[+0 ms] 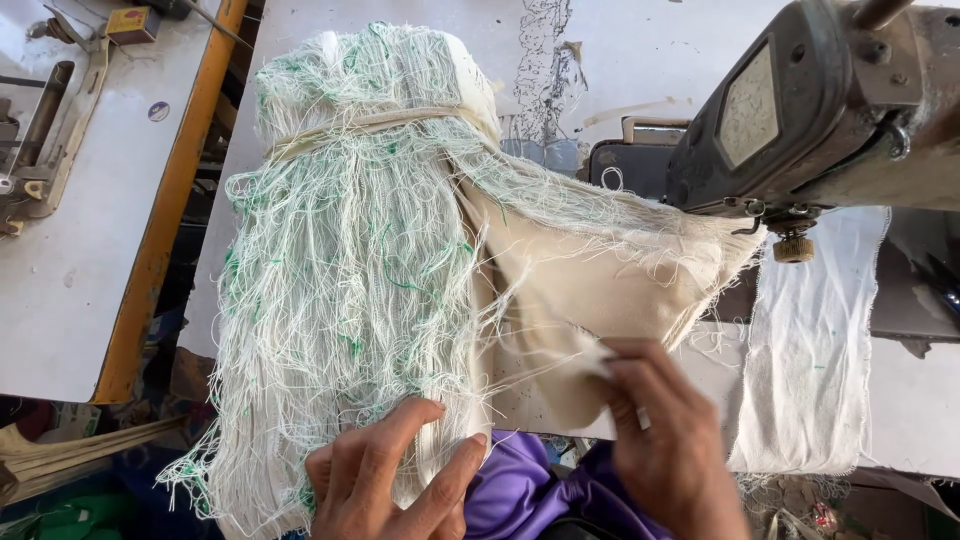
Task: Flipping through a large stack of fabric pieces on a sewing table for inspection or counting.
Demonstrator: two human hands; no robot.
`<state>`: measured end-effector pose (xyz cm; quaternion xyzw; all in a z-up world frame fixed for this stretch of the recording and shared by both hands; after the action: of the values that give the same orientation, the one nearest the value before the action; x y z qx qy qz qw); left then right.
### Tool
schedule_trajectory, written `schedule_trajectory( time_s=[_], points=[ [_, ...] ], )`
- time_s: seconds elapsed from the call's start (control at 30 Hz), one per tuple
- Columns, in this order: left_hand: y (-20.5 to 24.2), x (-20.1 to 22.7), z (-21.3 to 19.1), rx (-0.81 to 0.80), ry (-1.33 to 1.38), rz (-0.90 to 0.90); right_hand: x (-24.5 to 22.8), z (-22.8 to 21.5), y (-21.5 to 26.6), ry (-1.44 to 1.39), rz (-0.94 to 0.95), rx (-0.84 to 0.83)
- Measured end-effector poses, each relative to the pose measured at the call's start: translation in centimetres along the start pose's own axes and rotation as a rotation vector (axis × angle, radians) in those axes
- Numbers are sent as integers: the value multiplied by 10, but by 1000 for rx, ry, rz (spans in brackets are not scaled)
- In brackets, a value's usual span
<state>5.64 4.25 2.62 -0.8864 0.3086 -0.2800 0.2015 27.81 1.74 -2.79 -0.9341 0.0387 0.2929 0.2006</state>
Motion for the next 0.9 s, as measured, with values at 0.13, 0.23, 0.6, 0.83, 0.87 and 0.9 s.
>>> schedule_trajectory(
  time_s=[0.13, 0.23, 0.6, 0.83, 0.87, 0.9],
  points=[
    [2, 2, 2, 42, -10, 20, -3, -32, -23, 94, 20, 76],
    [8, -1, 7, 17, -35, -44, 0, -32, -24, 68, 19, 106],
    [12, -3, 8, -32, -49, -62, 17, -21, -10, 233, 87, 124],
    [22, -21, 1, -229, 123, -3, -49, 38, 11, -494, -31, -60],
    [28, -25, 4, -282, 148, -12, -45, 56, 9, -749, 125, -201],
    [30, -30, 8, -327, 173, -14, -44, 75, 6, -997, 278, -336]
  ],
)
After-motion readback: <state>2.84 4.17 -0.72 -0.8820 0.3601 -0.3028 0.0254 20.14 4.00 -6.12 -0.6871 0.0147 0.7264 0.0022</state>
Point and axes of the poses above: each hand's wrist, its own y-axis away from the middle knuckle, its own z-axis out of the palm, x = y × z, the point moved 6 cm from there along -y, towards the middle knuckle, and after that the axes turned 8 degrees about y, right-handed, at the moved point
